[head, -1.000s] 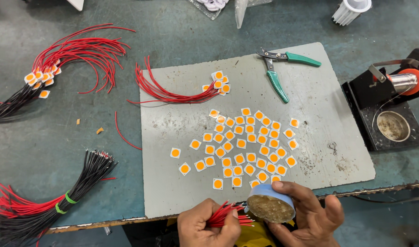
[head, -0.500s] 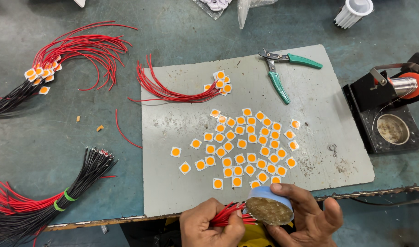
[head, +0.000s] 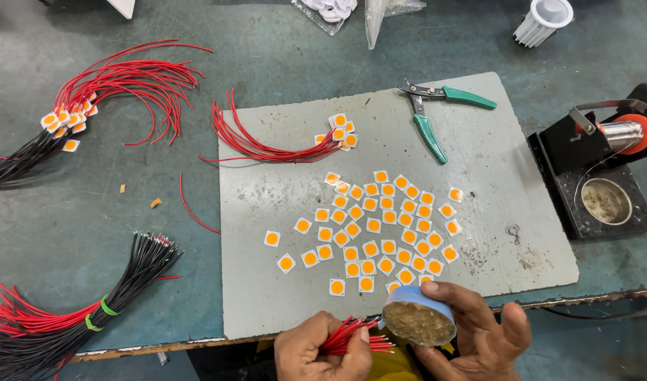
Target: The person arranges LED modules on a work surface, then strips the ends of red and black wires using wire cutters. They apply flux to the wire ends and solder the wires to the LED modules using a soldering iron and solder wire.
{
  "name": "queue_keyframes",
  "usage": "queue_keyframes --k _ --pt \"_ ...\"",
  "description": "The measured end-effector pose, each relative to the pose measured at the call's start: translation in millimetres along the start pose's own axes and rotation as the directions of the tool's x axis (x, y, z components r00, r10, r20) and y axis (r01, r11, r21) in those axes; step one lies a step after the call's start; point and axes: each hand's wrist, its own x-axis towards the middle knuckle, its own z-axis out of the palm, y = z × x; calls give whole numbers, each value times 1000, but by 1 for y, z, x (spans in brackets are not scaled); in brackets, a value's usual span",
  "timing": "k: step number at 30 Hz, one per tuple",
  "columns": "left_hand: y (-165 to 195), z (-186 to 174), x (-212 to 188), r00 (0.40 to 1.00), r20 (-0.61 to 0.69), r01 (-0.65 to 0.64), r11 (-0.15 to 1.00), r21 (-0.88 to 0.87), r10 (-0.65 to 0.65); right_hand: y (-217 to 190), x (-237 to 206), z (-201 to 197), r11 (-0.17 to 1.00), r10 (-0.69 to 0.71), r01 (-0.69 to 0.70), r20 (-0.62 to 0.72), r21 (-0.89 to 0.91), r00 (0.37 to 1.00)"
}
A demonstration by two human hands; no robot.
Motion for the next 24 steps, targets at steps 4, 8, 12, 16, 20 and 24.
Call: queue_keyframes --k 4,8,12,16,20,24 --pt "-3 0 -2 999 -17 27 999 -25 -27 5 0 -1 1000 -29 29 14 3 999" --pt "-6 1 -2 1000 -11 20 999 -37 -20 6 -2 -3 1000 -28 28 25 -14 999" --pt "-7 0 -2 1000 8 29 1000 1 -29 5 -4 -3 1000 -9 10 34 -8 999" --pt "-5 -1 -1 999 15 38 999 0 -38 4 -3 0 1000 -6 5 25 14 1000" --pt "1 -2 1 999 -13 53 998 26 -53 2 6 -2 1000 -9 9 38 7 999" --pt "13 -6 0 989 -67 136 989 65 -132 -8 17 -14 999 27 -29 -55 -46 998"
